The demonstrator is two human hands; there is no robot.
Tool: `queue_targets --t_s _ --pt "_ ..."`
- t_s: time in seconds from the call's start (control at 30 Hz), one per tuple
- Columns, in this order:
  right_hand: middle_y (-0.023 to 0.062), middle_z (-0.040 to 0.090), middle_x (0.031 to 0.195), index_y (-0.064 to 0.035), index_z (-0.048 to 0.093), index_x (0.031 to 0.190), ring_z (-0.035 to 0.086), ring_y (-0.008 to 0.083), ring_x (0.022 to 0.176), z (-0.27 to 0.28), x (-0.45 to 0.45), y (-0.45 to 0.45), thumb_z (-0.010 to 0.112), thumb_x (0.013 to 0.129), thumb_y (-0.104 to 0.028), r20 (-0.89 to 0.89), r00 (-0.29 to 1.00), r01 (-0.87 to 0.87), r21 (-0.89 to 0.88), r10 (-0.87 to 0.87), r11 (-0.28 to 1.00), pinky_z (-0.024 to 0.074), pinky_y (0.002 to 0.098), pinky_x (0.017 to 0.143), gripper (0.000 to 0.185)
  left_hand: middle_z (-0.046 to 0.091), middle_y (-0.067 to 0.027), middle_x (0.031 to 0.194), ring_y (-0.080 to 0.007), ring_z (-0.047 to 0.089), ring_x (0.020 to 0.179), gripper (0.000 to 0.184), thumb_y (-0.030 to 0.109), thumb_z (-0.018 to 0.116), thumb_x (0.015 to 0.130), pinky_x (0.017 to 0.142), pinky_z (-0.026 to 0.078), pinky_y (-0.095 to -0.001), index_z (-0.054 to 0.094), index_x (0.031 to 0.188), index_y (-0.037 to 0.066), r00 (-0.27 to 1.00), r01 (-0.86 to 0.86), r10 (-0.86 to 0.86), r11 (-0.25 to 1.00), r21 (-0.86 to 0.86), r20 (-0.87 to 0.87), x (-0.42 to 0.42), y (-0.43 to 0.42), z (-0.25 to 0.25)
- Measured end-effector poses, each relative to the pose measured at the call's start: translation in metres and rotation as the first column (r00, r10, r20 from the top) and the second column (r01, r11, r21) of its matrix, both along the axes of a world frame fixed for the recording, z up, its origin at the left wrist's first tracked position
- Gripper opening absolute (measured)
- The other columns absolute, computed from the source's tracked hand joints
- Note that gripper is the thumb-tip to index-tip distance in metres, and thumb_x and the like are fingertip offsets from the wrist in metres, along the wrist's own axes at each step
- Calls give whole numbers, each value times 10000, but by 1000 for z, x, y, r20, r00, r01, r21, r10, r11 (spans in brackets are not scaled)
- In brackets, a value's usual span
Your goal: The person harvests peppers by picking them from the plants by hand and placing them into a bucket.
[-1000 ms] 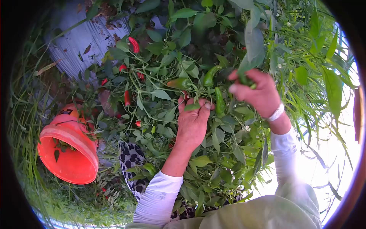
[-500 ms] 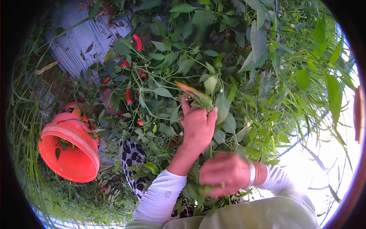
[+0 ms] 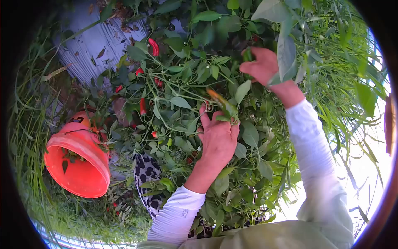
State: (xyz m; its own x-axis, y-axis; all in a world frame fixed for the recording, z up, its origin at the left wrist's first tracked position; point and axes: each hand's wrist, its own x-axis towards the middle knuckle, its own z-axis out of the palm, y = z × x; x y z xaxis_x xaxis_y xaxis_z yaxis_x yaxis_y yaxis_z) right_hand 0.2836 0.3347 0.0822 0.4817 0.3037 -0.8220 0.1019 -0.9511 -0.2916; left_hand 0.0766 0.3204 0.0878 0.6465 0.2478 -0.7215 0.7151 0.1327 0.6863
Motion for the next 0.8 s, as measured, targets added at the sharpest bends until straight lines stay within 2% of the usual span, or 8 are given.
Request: queue_targets --t_s 0.03,0.17,0.23,0.43,0.5,0.7,0.77,0.8 --pt "141 567 1061 3 526 1130 578 171 777 -2 0 8 657 687 -217 -56 992 -125 -266 114 956 485 255 631 511 484 -111 1167 -448 211 1283 233 228 555 838 886 276 -671 595 1035 111 1000 28 -28 999 -27 0 0 0 -1" --pt "143 539 1146 -15 445 1258 560 140 708 -46 5 -29 664 691 -261 -89 960 -272 -70 266 960 471 240 640 655 478 -102 1177 -442 191 1294 233 217 557 831 913 264 -658 592 1037 115 999 24 -25 999 -31 -26 -1 2 1" --pt "148 539 1167 -29 341 1341 529 138 577 -18 -7 -18 676 677 -297 -489 835 403 231 -252 886 462 234 565 791 502 -99 1156 -441 227 1272 220 233 557 834 920 265 -647 609 1015 119 1000 -7 7 1000 7 -31 -1 0 2" --pt "149 596 1065 3 429 1228 539 160 552 36 -24 -47 662 712 -224 -761 581 705 293 -289 646 443 279 465 610 571 -99 1116 -373 379 1197 246 260 565 834 966 299 -528 628 1026 120 996 -73 70 996 50 58 -4 2 -5" --pt "104 623 977 1 489 1156 551 126 596 60 -46 -51 691 689 -184 -727 620 647 261 -296 717 453 255 507 541 564 -113 1046 -331 335 1246 314 350 488 882 1046 142 -523 586 1065 115 897 -355 426 852 -386 116 -4 13 -7" --pt "14 599 789 -43 604 926 547 88 681 101 -97 -57 738 643 -125 -381 924 92 287 26 953 446 244 603 323 604 -121 981 -308 488 1067 320 340 487 867 1069 118 -481 636 868 57 753 -483 657 565 -669 11 -13 0 -19" --pt "67 620 817 -47 617 914 612 198 712 119 -111 -52 734 657 -129 -542 811 64 459 222 886 479 289 630 294 597 -136 953 -312 502 946 273 214 602 800 861 403 -392 614 974 4 932 -290 302 953 -84 201 -13 1 -20" --pt "91 621 862 -43 622 912 617 223 744 128 -124 -49 722 671 -103 -606 748 73 479 270 875 490 303 660 268 602 -157 943 -334 486 1000 270 247 602 800 844 408 -428 629 911 3 935 -300 293 954 8 199 -11 -2 -15"
